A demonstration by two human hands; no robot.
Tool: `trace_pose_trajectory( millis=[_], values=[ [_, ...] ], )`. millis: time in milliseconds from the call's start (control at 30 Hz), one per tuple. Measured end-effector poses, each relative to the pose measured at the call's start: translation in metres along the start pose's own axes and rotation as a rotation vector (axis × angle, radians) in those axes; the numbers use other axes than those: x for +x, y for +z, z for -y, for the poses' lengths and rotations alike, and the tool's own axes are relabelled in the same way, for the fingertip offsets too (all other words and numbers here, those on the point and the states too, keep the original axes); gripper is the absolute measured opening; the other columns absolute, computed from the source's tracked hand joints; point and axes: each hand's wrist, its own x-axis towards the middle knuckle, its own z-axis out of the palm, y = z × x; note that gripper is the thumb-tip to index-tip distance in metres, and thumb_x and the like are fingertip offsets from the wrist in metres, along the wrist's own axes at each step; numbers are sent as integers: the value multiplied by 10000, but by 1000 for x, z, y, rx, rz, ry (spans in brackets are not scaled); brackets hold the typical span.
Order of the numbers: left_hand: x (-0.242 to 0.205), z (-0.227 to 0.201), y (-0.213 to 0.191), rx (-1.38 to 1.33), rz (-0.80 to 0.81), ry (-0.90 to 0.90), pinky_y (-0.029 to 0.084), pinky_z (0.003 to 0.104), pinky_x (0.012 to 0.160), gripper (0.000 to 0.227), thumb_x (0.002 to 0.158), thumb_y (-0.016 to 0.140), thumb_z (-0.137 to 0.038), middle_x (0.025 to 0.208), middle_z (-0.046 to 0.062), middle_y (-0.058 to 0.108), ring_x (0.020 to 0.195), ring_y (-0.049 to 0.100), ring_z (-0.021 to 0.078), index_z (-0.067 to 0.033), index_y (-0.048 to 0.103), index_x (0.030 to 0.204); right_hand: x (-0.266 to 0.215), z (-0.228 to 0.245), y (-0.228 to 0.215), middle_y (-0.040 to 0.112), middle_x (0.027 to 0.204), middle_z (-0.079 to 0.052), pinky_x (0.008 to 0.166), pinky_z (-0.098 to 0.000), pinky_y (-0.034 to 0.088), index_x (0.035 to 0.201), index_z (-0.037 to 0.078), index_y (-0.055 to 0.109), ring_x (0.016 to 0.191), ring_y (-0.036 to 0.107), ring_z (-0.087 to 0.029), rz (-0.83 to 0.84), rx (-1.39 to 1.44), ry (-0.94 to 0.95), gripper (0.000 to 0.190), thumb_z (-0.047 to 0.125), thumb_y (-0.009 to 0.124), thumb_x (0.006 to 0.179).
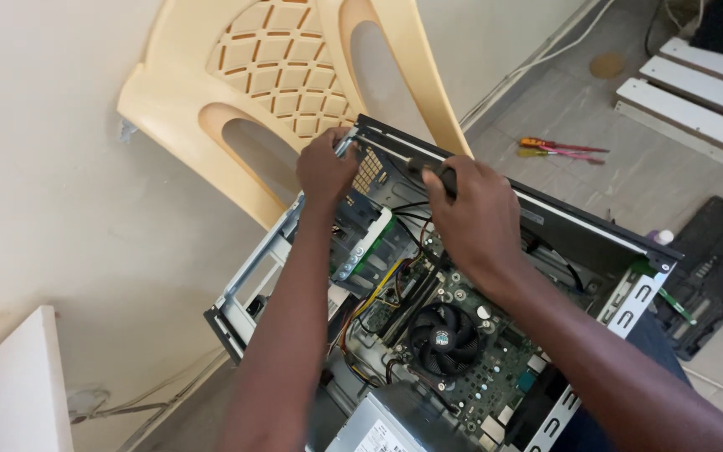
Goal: Repairing a desktop computer by unscrewing and manipulating internal components.
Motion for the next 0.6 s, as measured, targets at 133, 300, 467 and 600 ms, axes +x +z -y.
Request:
trace_pose_trajectory(
  millis=[133, 300, 467, 600],
  values=[
    [2, -2, 1, 24, 6, -33, 569, 523, 955, 261, 870, 683, -402, 977, 23, 783, 1041, 728, 380, -359, 760, 1116, 6, 13, -2, 602, 501, -90, 307, -315, 372, 710, 101, 717, 307, 465, -135, 68, 299, 297, 590, 360, 420, 1149],
    [-5, -6, -5, 10, -26, 13, 566, 525, 928, 261, 878, 676, -361, 960, 37, 784, 1008, 734, 379, -314, 766, 1119, 7, 12, -8, 683, 632, -162, 508, -345, 495, 948, 32, 580, 585, 723, -213, 212, 504, 600, 494, 520, 544, 1018],
    [-10, -11, -7, -3, -23, 24, 559, 530, 935, 260, 909, 637, -343, 973, 43, 788, 1007, 733, 376, -300, 766, 1131, -4, -5, 3, 668, 921, -293, 567, -480, 483, 1165, -6, 509, 781, 711, -415, 137, 167, 148, 303, 94, 706, 957],
    [-9, -12, -9, -9, -10, 68, 546, 557, 932, 283, 936, 616, -281, 999, 83, 791, 1004, 725, 418, -237, 768, 1171, 2, 8, 0, 668, 1022, -325, 578, -592, 633, 1369, -99, 522, 858, 718, -490, 59, -115, 19, 444, 77, 671, 990]
  ],
)
